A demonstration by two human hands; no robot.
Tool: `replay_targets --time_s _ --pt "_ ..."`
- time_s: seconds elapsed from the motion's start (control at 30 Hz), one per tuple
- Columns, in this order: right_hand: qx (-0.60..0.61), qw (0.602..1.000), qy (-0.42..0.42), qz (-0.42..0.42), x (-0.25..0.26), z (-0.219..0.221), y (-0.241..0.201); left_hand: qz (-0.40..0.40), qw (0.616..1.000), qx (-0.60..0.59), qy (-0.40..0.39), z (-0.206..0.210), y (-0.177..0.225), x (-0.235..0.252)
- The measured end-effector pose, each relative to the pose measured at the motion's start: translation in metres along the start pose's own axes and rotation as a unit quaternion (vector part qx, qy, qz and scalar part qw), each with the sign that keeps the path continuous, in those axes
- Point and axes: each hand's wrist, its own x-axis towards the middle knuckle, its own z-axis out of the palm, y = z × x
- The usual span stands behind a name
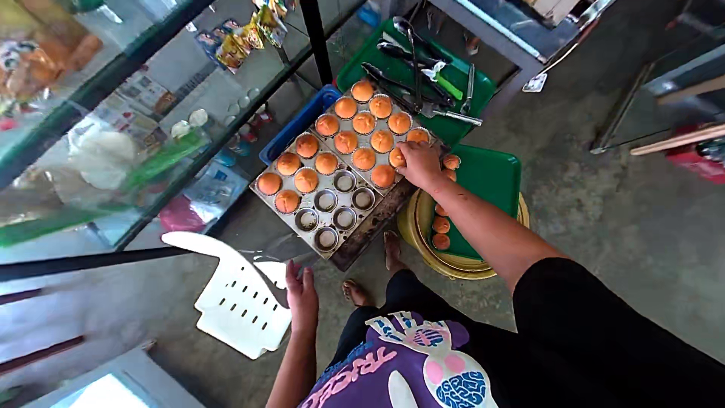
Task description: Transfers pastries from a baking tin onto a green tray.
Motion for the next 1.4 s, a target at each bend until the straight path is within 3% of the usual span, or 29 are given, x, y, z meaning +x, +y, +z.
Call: replay_targets --time_s 0.13,0.3,0.4,0.53,0.67,0.8,0.9,1.03,1.27,1.4 --pt "0.000 0.999 0.006 -0.032 0.005 0.004 0.009 -0.071 0.995 0.011 -0.067 0.039 0.011 -0.006" --pt "-0.014 0.997 0.052 -0.057 0.002 0.016 0.013 -0.128 0.988 0.040 -0.082 0.064 0.015 -0.014" --pt "0.087 0.988 0.121 -0.043 -0.008 0.014 0.025 -0.141 0.985 0.053 -0.086 0.065 0.013 -0.014" --pt "0.317 0.927 0.197 0.035 -0.039 -0.029 0.075 -0.146 0.980 0.091 -0.098 0.059 0.008 -0.009" --pt "0.336 0.883 0.243 0.218 -0.042 -0.039 0.174 -0.155 0.980 0.091 -0.088 0.059 0.010 -0.009" --pt "0.287 0.872 0.188 0.349 0.000 0.005 0.255 -0.159 0.979 0.094 -0.083 0.059 0.007 -0.008" --pt "0.231 0.903 0.131 0.337 0.036 0.043 0.280 -0.168 0.976 0.112 -0.082 0.060 0.014 -0.009" --pt "0.191 0.929 0.122 0.293 0.067 0.073 0.285 -0.181 0.973 0.127 -0.073 0.064 0.020 -0.010" --pt "0.161 0.952 0.056 0.255 0.076 0.076 0.270 -0.187 0.973 0.120 -0.060 0.070 0.021 -0.015" --pt "0.212 0.933 0.053 0.286 0.073 0.074 0.275 -0.191 0.973 0.115 -0.055 0.071 0.023 -0.015"
